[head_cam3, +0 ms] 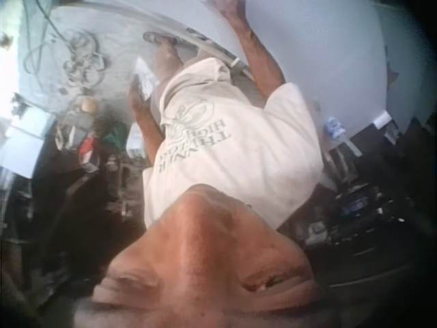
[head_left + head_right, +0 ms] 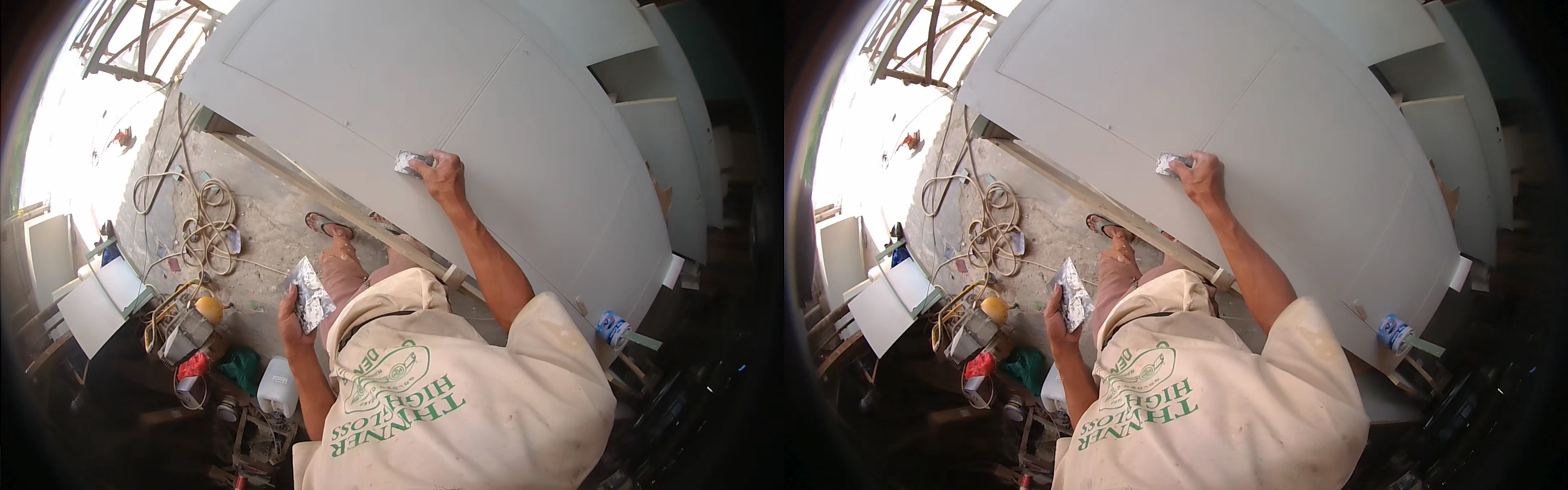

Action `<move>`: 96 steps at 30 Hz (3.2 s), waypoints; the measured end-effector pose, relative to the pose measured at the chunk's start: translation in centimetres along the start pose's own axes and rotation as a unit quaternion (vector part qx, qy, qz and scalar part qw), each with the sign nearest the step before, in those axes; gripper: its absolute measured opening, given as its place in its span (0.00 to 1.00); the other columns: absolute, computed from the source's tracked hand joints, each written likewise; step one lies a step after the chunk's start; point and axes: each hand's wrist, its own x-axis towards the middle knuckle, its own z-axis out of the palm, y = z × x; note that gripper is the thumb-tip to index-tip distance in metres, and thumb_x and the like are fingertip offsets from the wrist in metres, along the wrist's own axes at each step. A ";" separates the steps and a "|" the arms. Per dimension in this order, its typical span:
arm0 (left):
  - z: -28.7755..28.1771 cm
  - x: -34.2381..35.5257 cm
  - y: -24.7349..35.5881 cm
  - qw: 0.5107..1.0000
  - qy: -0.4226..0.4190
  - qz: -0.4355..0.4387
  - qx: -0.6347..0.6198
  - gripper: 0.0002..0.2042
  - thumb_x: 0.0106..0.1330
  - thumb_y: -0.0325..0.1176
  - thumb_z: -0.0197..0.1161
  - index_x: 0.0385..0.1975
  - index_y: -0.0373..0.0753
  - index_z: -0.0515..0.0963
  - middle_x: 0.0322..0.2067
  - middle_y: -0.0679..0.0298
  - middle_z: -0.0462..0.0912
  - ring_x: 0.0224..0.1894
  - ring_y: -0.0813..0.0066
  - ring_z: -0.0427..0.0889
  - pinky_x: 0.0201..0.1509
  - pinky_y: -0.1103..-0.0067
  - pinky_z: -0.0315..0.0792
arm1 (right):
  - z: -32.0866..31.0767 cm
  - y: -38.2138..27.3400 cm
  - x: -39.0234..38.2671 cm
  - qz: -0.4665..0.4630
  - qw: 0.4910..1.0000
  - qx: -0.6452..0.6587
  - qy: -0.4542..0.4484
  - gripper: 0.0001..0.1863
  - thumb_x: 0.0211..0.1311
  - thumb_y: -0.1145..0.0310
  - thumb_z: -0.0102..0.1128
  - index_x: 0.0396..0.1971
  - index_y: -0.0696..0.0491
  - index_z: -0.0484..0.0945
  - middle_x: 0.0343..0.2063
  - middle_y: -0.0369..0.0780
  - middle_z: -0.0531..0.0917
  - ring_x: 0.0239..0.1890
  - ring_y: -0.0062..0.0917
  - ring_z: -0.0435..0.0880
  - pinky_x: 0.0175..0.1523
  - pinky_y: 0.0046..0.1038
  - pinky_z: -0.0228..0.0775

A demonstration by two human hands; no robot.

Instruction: The person patches a door by applying a white filler compound with a small scraper. They hold a piece of plastic containing the filler in one hand and wipe the substance into various gaps and indented lines on the door surface.

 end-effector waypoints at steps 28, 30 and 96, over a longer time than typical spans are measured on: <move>-6.6 11.5 27.4 0.995 -0.007 0.090 -0.033 0.13 0.76 0.34 0.57 0.52 0.34 0.80 0.46 0.60 0.88 0.44 0.67 0.89 0.50 0.70 0.84 | 36.0 -30.7 15.9 -0.098 0.936 0.121 -0.314 0.14 0.58 0.64 0.64 0.36 0.61 0.86 0.29 0.51 0.88 0.30 0.40 0.89 0.41 0.35 0.82; -4.6 11.9 27.7 0.996 -0.022 0.081 -0.023 0.13 0.77 0.34 0.56 0.53 0.34 0.80 0.46 0.59 0.88 0.44 0.67 0.89 0.50 0.70 0.84 | 39.7 -27.4 12.6 -0.288 0.934 0.032 -0.208 0.13 0.60 0.67 0.62 0.37 0.61 0.84 0.25 0.54 0.85 0.28 0.49 0.86 0.39 0.40 0.79; 1.0 0.8 2.0 0.990 -0.061 0.120 -0.034 0.12 0.77 0.33 0.57 0.52 0.34 0.81 0.46 0.58 0.88 0.43 0.67 0.89 0.51 0.70 0.83 | -10.7 2.1 1.5 -0.509 0.811 -0.276 -0.089 0.11 0.56 0.80 0.69 0.38 0.48 0.87 0.38 0.34 0.88 0.41 0.25 0.87 0.60 0.35 0.73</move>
